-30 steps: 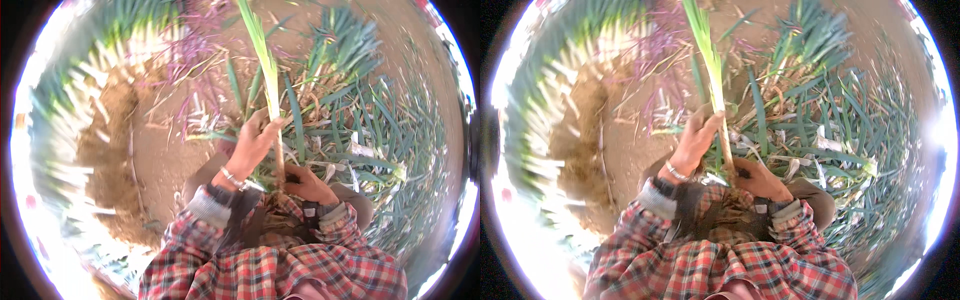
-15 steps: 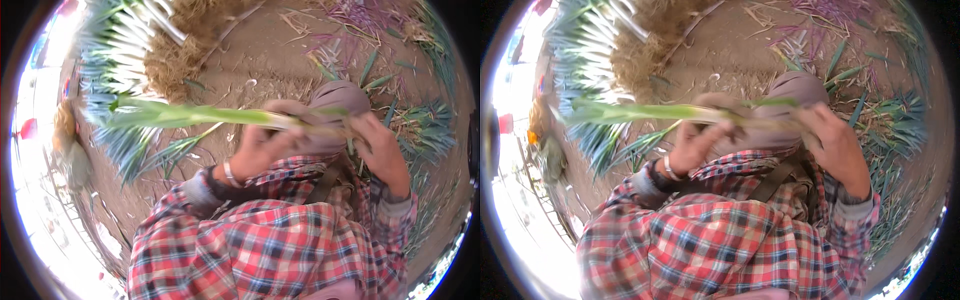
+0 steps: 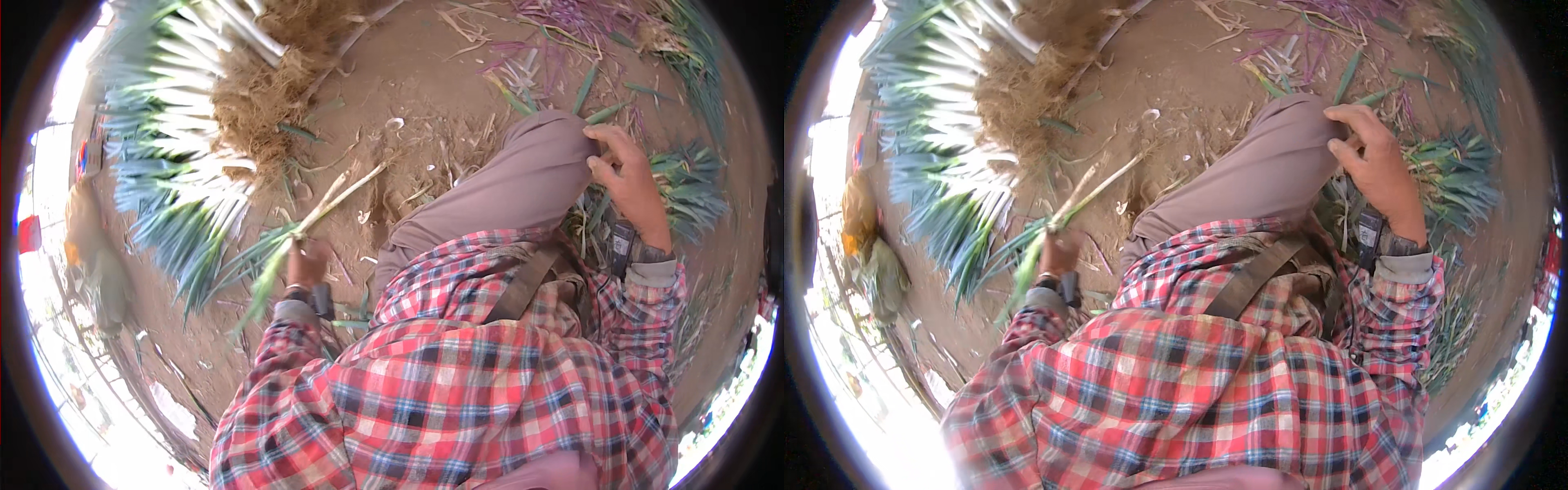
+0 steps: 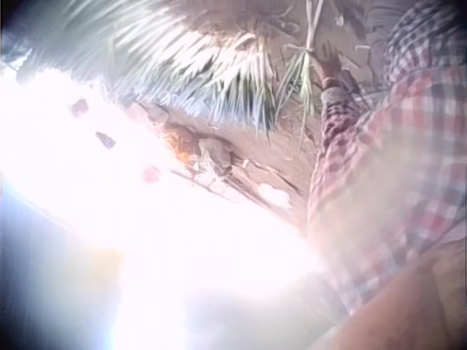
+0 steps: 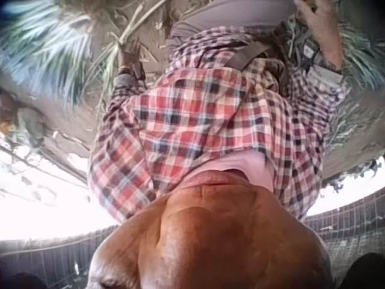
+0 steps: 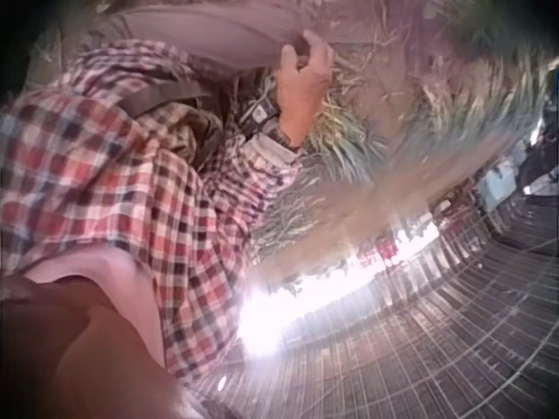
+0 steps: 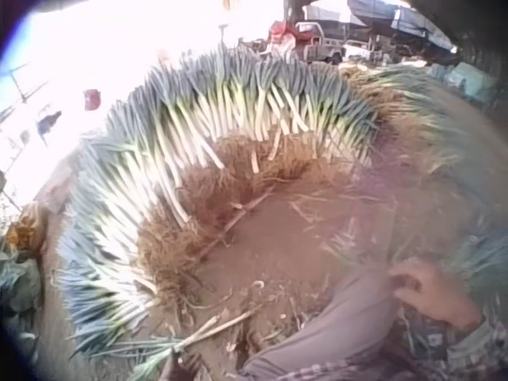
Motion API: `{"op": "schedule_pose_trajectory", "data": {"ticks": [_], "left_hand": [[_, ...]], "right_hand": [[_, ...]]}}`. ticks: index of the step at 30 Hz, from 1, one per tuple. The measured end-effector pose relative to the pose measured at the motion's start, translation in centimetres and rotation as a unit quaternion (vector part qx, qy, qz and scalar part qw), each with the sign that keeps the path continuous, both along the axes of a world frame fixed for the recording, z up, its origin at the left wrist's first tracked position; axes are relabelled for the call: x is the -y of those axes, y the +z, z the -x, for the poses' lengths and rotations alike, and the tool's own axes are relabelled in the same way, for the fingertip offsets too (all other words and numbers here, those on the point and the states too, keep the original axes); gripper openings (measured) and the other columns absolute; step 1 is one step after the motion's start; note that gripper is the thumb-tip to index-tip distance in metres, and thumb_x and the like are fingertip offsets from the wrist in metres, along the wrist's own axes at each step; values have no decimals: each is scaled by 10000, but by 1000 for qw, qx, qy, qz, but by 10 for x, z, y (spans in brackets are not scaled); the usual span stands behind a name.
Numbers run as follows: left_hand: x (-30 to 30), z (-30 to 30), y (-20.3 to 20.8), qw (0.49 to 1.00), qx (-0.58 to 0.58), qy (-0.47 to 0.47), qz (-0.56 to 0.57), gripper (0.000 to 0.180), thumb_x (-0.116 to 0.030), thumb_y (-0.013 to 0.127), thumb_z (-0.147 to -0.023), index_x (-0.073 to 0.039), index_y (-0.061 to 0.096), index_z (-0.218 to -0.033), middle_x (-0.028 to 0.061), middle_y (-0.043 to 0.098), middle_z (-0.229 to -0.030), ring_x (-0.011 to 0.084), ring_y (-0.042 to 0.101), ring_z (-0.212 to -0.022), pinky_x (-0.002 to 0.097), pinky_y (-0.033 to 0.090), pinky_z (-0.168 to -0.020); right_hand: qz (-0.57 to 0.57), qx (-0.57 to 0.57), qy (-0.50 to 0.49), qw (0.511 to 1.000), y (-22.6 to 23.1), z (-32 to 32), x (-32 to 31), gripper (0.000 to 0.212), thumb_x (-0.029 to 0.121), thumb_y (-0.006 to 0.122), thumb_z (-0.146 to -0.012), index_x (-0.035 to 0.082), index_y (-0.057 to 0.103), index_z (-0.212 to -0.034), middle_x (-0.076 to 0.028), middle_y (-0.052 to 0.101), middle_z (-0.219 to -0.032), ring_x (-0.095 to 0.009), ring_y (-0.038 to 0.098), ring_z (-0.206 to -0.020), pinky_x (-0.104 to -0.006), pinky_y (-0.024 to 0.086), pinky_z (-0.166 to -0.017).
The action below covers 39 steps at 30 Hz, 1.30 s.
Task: The person cleans leeks by hand, peeling away the outer layers of the stalks and pulling off the roots. They pick up each leek from a pile, strip the skin and roots, and then place the cleaned leek onto a separate arrangement on the ground.
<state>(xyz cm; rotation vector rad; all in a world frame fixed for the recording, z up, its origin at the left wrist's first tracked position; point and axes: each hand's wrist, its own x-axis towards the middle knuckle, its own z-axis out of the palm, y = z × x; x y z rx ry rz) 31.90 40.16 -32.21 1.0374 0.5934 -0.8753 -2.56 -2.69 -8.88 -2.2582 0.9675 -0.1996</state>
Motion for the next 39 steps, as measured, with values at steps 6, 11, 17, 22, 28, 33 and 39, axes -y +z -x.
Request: {"op": "schedule_pose_trajectory", "data": {"ticks": [6,11,17,22,28,33,39], "left_hand": [[113,44,-32,827,82,-523,-192,289,-364,556,-933,-115,603,-1073,69,640,-900,187,618,-748,338,494,-624],[310,16,39,806,269,-525,-47,107,-212,646,-918,-121,608,-959,-34,506,-656,89,447,-538,242,380,-503],[509,252,224,768,319,-494,254,127,-166,575,-965,-59,591,-1031,-22,544,-817,64,480,-657,218,407,-553],[536,377,192,682,118,-647,320,159,-107,532,-978,-10,566,-1099,24,560,-860,100,512,-715,262,452,-658],[564,399,164,727,101,-662,151,198,-140,490,-997,11,549,-1111,51,555,-790,131,510,-680,261,423,-634],[572,410,160,679,113,-710,150,192,-135,486,-996,20,542,-1093,60,564,-802,120,523,-677,244,427,-623],[574,417,168,676,62,-714,173,137,-108,512,-980,-4,542,-1064,63,581,-859,111,542,-695,247,448,-624]], "right_hand": [[109,-7,-179,978,-40,124,5,297,135,619,-855,30,626,-1133,-114,652,-1064,-227,635,-891,-347,495,-800],[-142,132,-416,889,-141,199,-14,221,137,626,-875,-22,636,-1028,-80,664,-862,-142,666,-653,-285,517,-590],[-143,114,-601,778,-224,255,16,190,114,582,-838,-24,647,-949,-156,683,-854,-298,684,-787,-423,518,-696],[48,14,-535,843,-305,288,88,381,73,589,-756,66,614,-1137,-197,620,-1055,-420,597,-993,-474,480,-841],[-190,-215,-359,888,-338,253,122,287,93,631,-801,88,649,-1087,-153,541,-1234,-332,655,-985,-446,538,-824],[-141,-287,-358,877,-340,297,56,171,165,622,-761,84,713,-880,-148,659,-1009,-307,696,-838,-435,564,-673],[-224,-488,-405,740,-275,503,-17,172,264,698,-669,108,738,-730,-116,700,-749,-273,707,-719,-400,558,-582]]}}
